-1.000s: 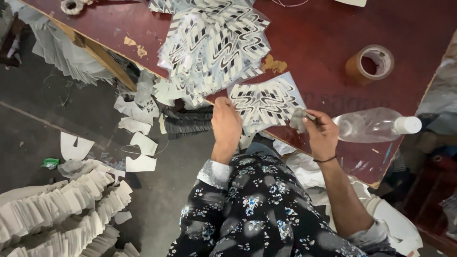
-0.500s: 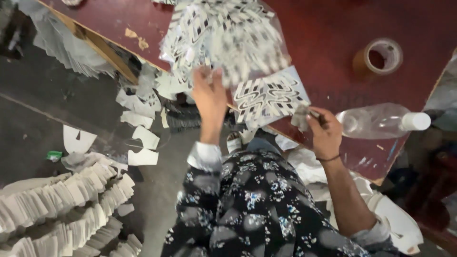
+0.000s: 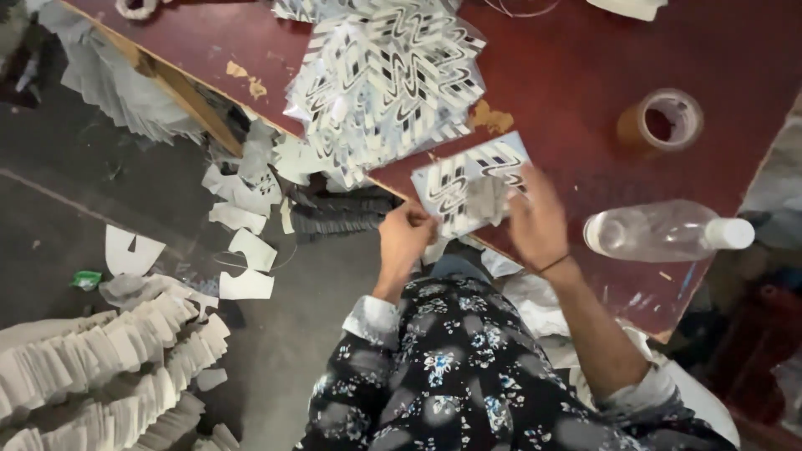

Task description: The person applies stickers to a surface using a wet cloth and a plastic bottle. They repeatedly wet the cloth with liquid from the bottle and rub it over the sticker sheet to smooth it down. The person handles the sticker sheet and the bottle throughout the process.

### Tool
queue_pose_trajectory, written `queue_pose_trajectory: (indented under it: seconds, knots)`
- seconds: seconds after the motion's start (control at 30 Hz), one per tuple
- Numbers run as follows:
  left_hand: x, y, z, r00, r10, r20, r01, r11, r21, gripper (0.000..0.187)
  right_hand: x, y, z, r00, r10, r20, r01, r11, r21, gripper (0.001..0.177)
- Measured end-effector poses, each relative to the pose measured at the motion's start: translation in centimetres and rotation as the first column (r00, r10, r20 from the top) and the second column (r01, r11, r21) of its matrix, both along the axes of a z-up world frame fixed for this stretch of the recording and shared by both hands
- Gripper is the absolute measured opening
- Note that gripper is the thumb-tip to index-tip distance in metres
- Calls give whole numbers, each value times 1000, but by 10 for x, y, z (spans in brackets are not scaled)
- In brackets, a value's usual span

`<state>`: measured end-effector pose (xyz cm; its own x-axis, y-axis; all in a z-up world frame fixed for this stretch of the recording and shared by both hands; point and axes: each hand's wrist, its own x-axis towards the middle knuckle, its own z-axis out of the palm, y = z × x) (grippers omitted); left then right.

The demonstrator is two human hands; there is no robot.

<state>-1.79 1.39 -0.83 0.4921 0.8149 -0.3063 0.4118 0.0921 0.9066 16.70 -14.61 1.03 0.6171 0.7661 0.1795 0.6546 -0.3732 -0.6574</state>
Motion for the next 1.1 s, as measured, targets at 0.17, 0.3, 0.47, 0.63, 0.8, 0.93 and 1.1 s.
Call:
queue_pose_trajectory:
  seconds: [0.17, 0.3, 0.47, 0.63, 0.8, 0.93, 1.1]
  knots:
    - [-5, -10, -17, 999, 30, 10, -27, 974, -225, 20, -59, 14, -8, 877, 433, 207, -378, 889, -258, 94]
    - [-4, 4, 0, 995, 63, 80, -32, 942, -334, 18, -47, 7, -13, 664, 747, 42, -675, 622, -397, 105]
    - [-5, -2, -16, 987, 114, 115, -40, 858, -512, 20, -20, 9, 15, 880, 471, 53, -434, 846, -311, 99]
    - [1, 7, -22, 980, 129, 149, -31, 846, -533, 15, -31, 60, 32, 775, 589, -229, -625, 664, -409, 104]
    - [-11, -10, -13, 994, 67, 91, -32, 938, -344, 14, 17, 64, -17, 948, 317, 7, -302, 908, -289, 94]
    - [-3, 8, -28, 986, 83, 143, -39, 957, -286, 11, -41, 90, 24, 716, 696, -54, -695, 702, -158, 92]
    - [-4, -4, -20, 987, 120, 105, -63, 899, -433, 16, 27, 67, 22, 949, 311, -50, -308, 880, -362, 86]
